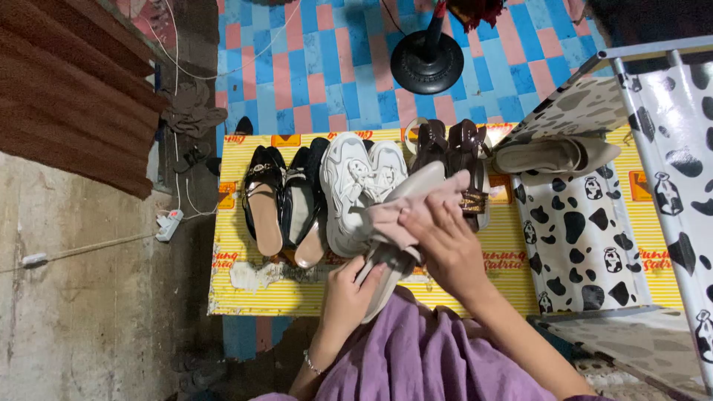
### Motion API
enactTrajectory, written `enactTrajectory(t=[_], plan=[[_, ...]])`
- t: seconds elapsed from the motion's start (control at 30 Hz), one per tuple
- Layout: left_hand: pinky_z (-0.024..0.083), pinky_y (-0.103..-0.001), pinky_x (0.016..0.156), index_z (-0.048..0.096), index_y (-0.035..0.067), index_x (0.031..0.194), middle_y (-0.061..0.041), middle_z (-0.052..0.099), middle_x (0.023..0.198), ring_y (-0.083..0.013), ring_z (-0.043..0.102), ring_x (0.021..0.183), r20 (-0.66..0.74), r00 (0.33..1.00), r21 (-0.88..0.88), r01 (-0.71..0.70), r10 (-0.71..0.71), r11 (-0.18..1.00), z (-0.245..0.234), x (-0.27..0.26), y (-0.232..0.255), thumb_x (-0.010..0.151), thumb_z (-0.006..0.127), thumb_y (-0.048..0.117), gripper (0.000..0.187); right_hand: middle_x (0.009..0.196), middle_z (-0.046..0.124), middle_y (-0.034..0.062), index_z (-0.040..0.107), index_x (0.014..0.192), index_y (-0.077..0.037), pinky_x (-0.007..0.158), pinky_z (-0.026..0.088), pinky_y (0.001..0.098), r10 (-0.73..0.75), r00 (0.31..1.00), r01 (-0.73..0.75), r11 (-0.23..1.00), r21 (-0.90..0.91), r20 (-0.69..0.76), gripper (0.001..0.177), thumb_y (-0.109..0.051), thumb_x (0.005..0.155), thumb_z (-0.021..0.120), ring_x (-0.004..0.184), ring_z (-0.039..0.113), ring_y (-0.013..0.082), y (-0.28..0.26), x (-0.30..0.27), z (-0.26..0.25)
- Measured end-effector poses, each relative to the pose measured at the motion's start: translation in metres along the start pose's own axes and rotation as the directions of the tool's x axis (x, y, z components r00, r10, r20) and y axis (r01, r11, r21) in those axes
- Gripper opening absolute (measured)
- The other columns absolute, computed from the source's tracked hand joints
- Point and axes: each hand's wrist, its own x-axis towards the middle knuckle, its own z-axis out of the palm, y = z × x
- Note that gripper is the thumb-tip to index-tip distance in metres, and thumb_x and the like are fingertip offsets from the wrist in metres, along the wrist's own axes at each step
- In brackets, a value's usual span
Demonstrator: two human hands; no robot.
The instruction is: Wiping and cleaning several pairs of shoes and sandals using a cloth.
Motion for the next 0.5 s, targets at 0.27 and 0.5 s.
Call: enactTrajectory(t=[0.27,0.5], plan=[[0.049,-0.043,0.054,0.065,0.001,0.083,-0.017,0.068,0.073,-0.0362,0.068,0.064,-0.021,0.999,0.105,0.028,-0.026,0.994,-0.004,0.002,0.017,0.090,0.074,0.025,0.027,0.119,0.068,0.0162,0.065,0.131,0.001,0.099,0.051,0.0426,0.616,0.757,-0.501,0.762,0.410,-0.220,0.036,0.009,0.100,0.048,0.110,0.063,0.0245,0.079,-0.027,-0.001],[0.050,-0.047,0.059,0.069,0.004,0.083,-0.016,0.069,0.081,-0.0395,0.067,0.072,-0.036,0.992,0.313,-0.108,0.125,0.944,0.000,-0.002,0.009,0.089,0.075,0.031,0.029,0.134,0.068,0.0153,0.068,0.123,-0.003,0.107,0.051,0.0466,0.028,0.999,-0.027,0.999,0.044,-0.016,0.038,0.001,0.086,0.061,0.126,0.065,0.0329,0.052,-0.020,-0.011]])
